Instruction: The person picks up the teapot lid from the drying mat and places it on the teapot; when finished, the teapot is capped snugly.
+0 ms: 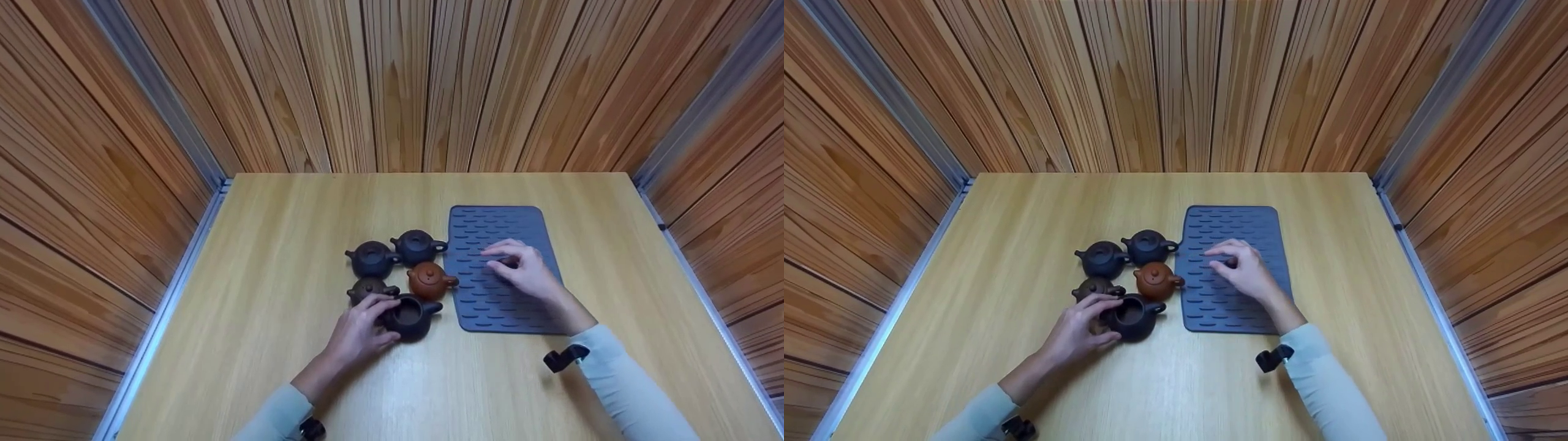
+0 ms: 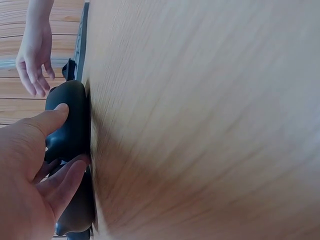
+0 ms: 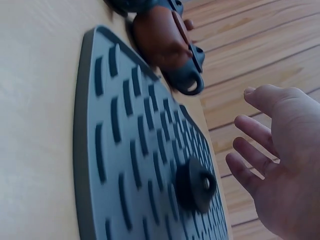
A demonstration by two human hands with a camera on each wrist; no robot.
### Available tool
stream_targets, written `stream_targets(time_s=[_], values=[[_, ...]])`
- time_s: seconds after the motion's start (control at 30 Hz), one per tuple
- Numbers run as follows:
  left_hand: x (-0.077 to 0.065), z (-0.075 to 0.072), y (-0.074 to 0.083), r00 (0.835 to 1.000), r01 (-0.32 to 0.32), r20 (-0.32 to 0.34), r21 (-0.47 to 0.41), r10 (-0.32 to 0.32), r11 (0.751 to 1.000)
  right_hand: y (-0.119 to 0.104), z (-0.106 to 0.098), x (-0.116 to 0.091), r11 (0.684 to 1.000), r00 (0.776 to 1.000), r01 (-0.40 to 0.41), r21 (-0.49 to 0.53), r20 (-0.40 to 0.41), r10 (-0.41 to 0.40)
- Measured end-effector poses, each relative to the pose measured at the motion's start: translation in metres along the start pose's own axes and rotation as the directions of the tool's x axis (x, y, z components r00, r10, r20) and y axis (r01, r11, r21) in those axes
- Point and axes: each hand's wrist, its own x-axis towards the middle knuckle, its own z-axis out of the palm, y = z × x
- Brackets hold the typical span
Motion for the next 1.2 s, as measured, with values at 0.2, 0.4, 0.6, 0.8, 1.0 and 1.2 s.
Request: stream_targets(time_s=[0.2,0.4,0.6,0.8,1.0,1.2], values=[[0.001,0.0,0.0,1.0,-0.004,-0.001,-0.016,0.004,1.0,0.011,-0.015,-0.01,1.0,0.998,-0.014,-0.013,-0.056,0.013],[0.001,0.0,-0.001,1.0,-0.016,-0.006,-0.014,0.016,1.0,0.02,-0.02,-0.02,0.999,0.994,-0.045,-0.013,-0.102,0.043],[0.002,0.0,-0.004,0.999,-0.036,-0.015,-0.025,0.035,0.999,0.031,-0.017,-0.025,0.996,0.993,-0.083,-0.007,-0.085,0.083],[0.003,0.0,-0.005,0.999,-0.037,-0.003,-0.039,0.037,0.999,0.04,-0.013,-0.025,0.998,0.995,-0.067,0.011,-0.08,0.068],[0.004,0.0,-0.005,0.999,-0.032,0.004,-0.043,0.032,0.999,0.047,-0.011,-0.023,0.996,0.993,-0.085,0.036,-0.078,0.088],[0.003,0.0,-0.005,0.999,-0.048,-0.011,-0.039,0.047,0.998,0.049,-0.009,-0.02,0.99,0.988,-0.138,0.032,-0.068,0.139]])
